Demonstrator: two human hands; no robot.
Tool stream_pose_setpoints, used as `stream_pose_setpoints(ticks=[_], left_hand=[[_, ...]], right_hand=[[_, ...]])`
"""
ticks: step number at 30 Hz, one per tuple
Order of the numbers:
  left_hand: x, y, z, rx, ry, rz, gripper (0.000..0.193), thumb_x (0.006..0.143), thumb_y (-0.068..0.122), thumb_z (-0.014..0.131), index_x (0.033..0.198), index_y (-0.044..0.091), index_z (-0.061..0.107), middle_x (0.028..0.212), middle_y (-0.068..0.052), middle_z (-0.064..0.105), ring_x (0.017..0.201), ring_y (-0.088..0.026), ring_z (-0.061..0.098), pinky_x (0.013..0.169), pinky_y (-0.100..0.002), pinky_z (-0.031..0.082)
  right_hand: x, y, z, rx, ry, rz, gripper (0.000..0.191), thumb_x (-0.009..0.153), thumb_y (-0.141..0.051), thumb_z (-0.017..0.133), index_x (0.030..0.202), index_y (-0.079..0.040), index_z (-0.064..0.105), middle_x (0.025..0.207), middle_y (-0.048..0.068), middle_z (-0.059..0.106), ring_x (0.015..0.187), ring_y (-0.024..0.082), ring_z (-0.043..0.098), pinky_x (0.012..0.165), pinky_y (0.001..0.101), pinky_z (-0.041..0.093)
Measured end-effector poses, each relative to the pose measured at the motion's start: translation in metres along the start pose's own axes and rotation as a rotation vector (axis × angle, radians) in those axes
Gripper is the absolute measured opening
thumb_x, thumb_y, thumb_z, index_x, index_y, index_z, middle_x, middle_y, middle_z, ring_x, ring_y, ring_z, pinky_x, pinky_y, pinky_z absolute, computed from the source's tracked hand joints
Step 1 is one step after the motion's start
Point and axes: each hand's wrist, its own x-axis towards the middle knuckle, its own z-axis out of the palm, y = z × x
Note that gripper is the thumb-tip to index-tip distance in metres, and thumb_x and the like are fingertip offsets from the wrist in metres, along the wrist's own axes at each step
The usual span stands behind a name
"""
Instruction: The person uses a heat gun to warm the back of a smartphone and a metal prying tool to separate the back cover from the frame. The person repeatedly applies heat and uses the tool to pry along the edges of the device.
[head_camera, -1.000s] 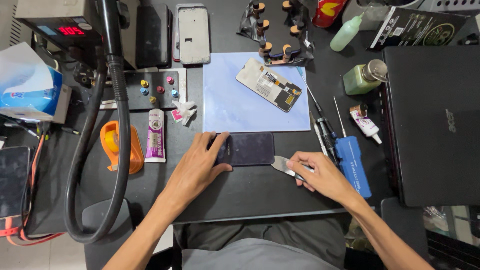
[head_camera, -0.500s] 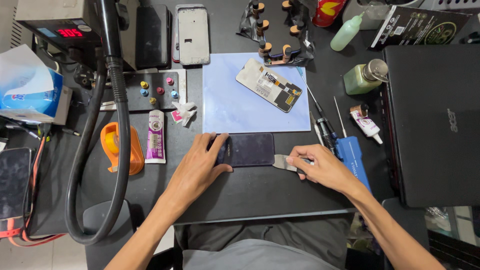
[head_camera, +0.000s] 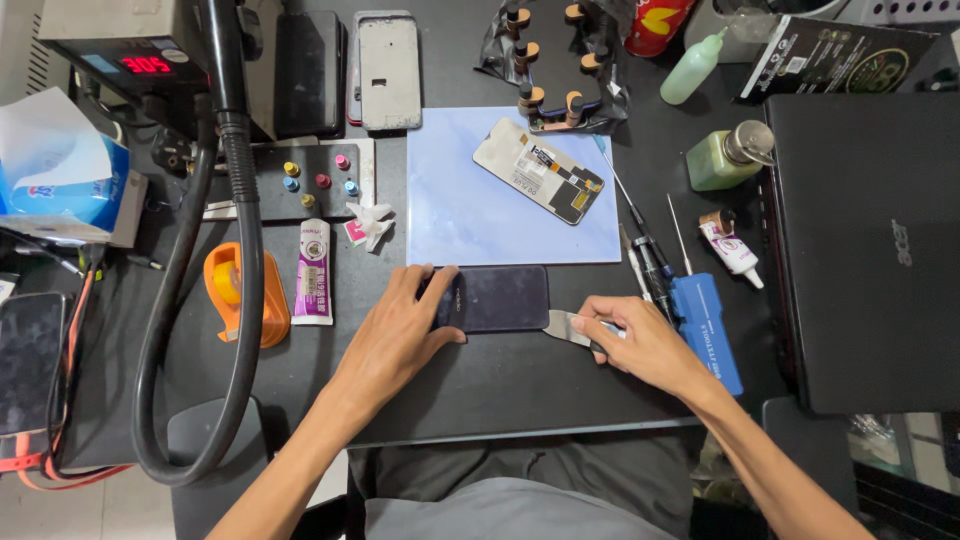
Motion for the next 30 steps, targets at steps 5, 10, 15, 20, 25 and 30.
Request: stream_pose_setpoints(ticks=[5,10,15,20,25,30], left_hand=[[0.001,0.002,-0.001,0.002,-0.029,-0.035,0.073,0.074,0.021,0.083,0.137,0.002,0.051,0.122,-0.017,0.056,0.115,-0.037,0.053,0.094,-0.045,0.048],[0.002,0.002,0.001,0.007,-0.022,-0.045,0.073,0.073,0.022,0.084,0.135,0.003,0.051,0.123,-0.017,0.056,0.116,-0.037,0.052,0.093,-0.045,0.048],[0.001,0.001,0.002,0.004,-0.025,-0.049,0.073,0.073,0.022,0.084,0.135,0.003,0.051,0.125,-0.017,0.056,0.117,-0.037,0.052,0.093,-0.045,0.048],[0.001,0.0,0.003,0.015,-0.03,-0.053,0.073,0.073,0.022,0.084,0.135,0.003,0.051,0.125,-0.018,0.055,0.118,-0.038,0.052,0.093,-0.045,0.049],[0.0,0.0,0.003,0.014,-0.001,-0.02,0.074,0.073,0.022,0.084,0.136,0.001,0.05,0.124,-0.019,0.056,0.117,-0.039,0.052,0.095,-0.045,0.048],[0.001,0.001,0.004,0.021,-0.014,-0.032,0.073,0.073,0.022,0.084,0.135,0.001,0.051,0.124,-0.019,0.056,0.117,-0.039,0.052,0.095,-0.045,0.047]], right_hand=[[0.006,-0.002,-0.007,-0.081,-0.029,-0.123,0.032,0.097,-0.028,0.061,0.082,-0.001,0.069,0.057,0.001,0.054,0.053,0.007,0.054,0.051,0.0292,0.043],[0.01,-0.001,-0.009,-0.043,-0.05,-0.152,0.031,0.097,-0.025,0.062,0.08,0.001,0.066,0.06,0.0,0.053,0.056,0.008,0.054,0.054,0.0292,0.046],[0.013,-0.002,-0.011,-0.069,-0.069,-0.121,0.028,0.096,-0.025,0.064,0.084,0.0,0.069,0.063,0.0,0.056,0.056,0.009,0.055,0.054,0.0294,0.046],[0.017,-0.003,-0.014,-0.071,-0.098,-0.125,0.027,0.094,-0.025,0.065,0.087,-0.001,0.071,0.065,0.0,0.06,0.055,0.009,0.056,0.054,0.0288,0.046],[0.018,-0.003,-0.015,-0.071,-0.114,-0.075,0.027,0.095,-0.025,0.064,0.086,0.0,0.071,0.064,0.001,0.058,0.053,0.01,0.056,0.052,0.0292,0.043],[0.021,-0.006,-0.017,-0.071,-0.136,-0.092,0.026,0.095,-0.024,0.064,0.085,0.0,0.069,0.063,0.001,0.058,0.052,0.01,0.055,0.05,0.0285,0.042]])
